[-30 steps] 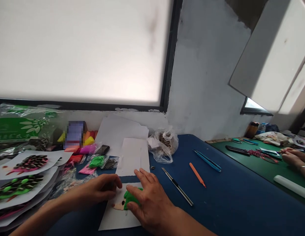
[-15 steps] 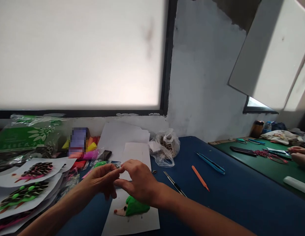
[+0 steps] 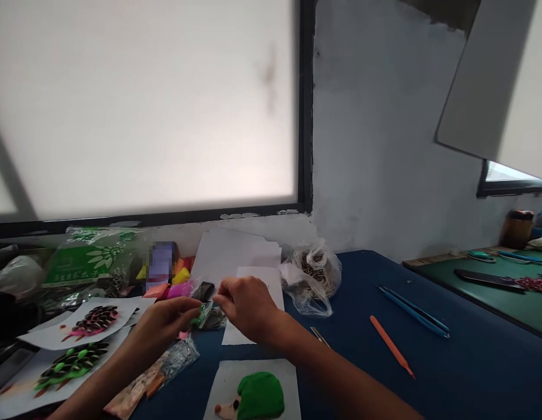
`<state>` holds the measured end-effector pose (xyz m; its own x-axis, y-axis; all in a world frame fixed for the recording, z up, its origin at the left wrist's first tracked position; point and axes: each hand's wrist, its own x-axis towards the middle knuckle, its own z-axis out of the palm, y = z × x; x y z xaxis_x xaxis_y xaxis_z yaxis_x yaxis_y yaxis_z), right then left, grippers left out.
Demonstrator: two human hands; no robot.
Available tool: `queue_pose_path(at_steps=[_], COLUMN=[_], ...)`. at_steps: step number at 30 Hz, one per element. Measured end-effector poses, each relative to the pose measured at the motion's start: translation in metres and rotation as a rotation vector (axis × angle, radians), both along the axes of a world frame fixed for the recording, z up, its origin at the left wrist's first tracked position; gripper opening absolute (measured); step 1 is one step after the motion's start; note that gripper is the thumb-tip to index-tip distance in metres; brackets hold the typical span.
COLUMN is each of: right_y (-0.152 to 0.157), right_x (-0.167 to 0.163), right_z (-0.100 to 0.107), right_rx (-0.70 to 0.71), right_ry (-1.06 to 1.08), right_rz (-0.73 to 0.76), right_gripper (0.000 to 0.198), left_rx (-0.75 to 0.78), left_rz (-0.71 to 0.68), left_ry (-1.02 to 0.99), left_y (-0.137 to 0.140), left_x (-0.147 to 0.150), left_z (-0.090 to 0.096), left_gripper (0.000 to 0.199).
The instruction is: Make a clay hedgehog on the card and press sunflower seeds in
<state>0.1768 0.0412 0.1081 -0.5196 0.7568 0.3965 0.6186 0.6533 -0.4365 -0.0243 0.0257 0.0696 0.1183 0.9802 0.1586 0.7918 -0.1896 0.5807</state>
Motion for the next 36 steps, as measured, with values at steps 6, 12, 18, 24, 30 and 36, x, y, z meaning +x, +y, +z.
queue_pose_path(at_steps=[6, 12, 18, 24, 30, 36], right_y=[0.0, 0.006, 0.019, 0.025, 0.038, 0.038], right_x=[-0.007, 0.002, 0.009, 0.012, 0.013, 0.013], right_z=[-0.002, -0.004, -0.016, -0.026, -0.038, -0.039], right_rx=[-0.044, -0.066, -0.125, -0.206, -0.349, -0.43], right_ry=[-0.143, -0.147, -0.112, 0.0, 0.227, 0.371], right_rz=[0.058, 0.033, 0.031, -0.027, 0.004, 0.09], right_gripper=[0.025, 0.009, 0.02, 0.017, 0.019, 0.015], left_rx=[-0.037, -0.029, -0.029, 0.069, 0.15, 0.089], left_rz=[0.069, 0.11, 0.056, 0.017, -0.122, -0.153], left_ry=[0.451, 0.511, 0.493, 0.356, 0.057, -0.209], left_y=[-0.002, 0.004, 0.034, 0.048, 0.038, 0.033], left_x=[-0.017, -0.01, -0.007, -0.005, 0.013, 0.025], left_z=[-0.014, -0.015, -0.025, -0.031, -0.026, -0.027], left_gripper=[0.031, 0.035, 0.061, 0.061, 0.052, 0.042])
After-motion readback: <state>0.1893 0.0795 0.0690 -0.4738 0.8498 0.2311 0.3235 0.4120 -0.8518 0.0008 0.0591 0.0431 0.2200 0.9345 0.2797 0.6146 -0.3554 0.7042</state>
